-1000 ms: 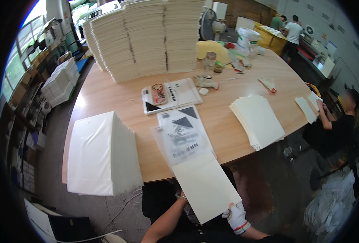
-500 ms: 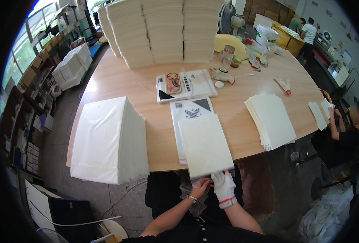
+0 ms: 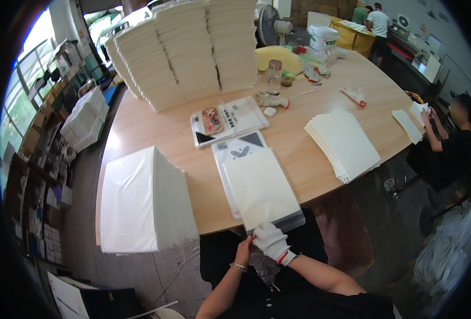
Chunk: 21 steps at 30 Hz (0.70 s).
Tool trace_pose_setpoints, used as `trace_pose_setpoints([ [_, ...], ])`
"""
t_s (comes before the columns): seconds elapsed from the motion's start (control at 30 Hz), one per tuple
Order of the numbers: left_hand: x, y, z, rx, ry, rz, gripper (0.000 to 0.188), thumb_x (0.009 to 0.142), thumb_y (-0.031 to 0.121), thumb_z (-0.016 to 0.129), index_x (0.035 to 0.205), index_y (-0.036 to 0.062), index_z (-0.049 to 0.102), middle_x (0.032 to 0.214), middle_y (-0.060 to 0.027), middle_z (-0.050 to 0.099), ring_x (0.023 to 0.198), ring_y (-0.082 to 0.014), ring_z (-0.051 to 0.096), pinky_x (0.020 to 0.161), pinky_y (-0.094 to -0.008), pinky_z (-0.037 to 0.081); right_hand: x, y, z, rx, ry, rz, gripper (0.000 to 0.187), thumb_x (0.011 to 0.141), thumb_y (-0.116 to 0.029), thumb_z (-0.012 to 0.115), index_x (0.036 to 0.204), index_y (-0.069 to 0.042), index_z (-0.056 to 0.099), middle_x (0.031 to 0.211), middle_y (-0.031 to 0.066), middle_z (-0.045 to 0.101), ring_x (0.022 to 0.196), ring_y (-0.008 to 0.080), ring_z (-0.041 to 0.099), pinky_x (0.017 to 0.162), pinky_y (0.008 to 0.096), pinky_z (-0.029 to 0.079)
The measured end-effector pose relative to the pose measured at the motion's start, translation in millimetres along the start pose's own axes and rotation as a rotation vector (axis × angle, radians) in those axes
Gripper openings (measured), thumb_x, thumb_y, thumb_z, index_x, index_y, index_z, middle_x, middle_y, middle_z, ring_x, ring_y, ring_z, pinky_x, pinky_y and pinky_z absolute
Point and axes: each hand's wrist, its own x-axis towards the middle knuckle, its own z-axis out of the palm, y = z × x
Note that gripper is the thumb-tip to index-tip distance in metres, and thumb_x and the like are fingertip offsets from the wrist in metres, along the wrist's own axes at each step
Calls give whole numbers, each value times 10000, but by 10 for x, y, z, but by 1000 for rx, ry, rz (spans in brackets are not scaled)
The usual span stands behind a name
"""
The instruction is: The person wraps individual books with white paper at a table. They pick up a book, place it on a sheet of paper, fold the paper around the book, and set the wrapped book aside. The process repeats continuously with a coworker visible in the background.
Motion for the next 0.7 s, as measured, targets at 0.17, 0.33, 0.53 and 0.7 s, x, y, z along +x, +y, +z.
trace_pose_setpoints([
  [0.17, 109, -52, 109, -218, 101, 106, 280, 843, 239, 440, 828, -6, 577, 823, -44, 580, 745, -156, 573, 622, -278, 477, 46, 164, 21, 48, -182, -206, 125, 698, -191, 542, 717, -68, 552, 774, 114, 527, 712, 283, 539, 600, 393, 446],
  [0.33, 1, 94, 18, 14, 123, 164, 275, 846, 217, 444, 785, -21, 567, 831, -90, 581, 728, -212, 578, 649, -325, 485, -526, 1450, -1217, 285, 330, 614, 183, 831, -200, 446, 725, -68, 517, 679, 86, 530, 632, 182, 514, 620, 304, 446],
  [0.53, -210, 231, -151, 874, 282, 837, 190, 835, 96, 443, 953, -9, 548, 907, -153, 536, 860, -294, 531, 749, -355, 426, -1176, 1937, -1159, -415, -476, 648, 249, 772, -222, 479, 961, -74, 547, 933, 115, 572, 846, 264, 560, 736, 351, 451],
  [0.7, -261, 722, 201, 1543, 296, 1274, 302, 683, 9, 578, 979, 66, 565, 1013, -144, 493, 926, -276, 493, 783, -343, 411, -468, 1341, -785, 40, 126, 21, 184, 751, -159, 541, 922, -98, 569, 910, 102, 565, 788, 292, 543, 636, 367, 449],
])
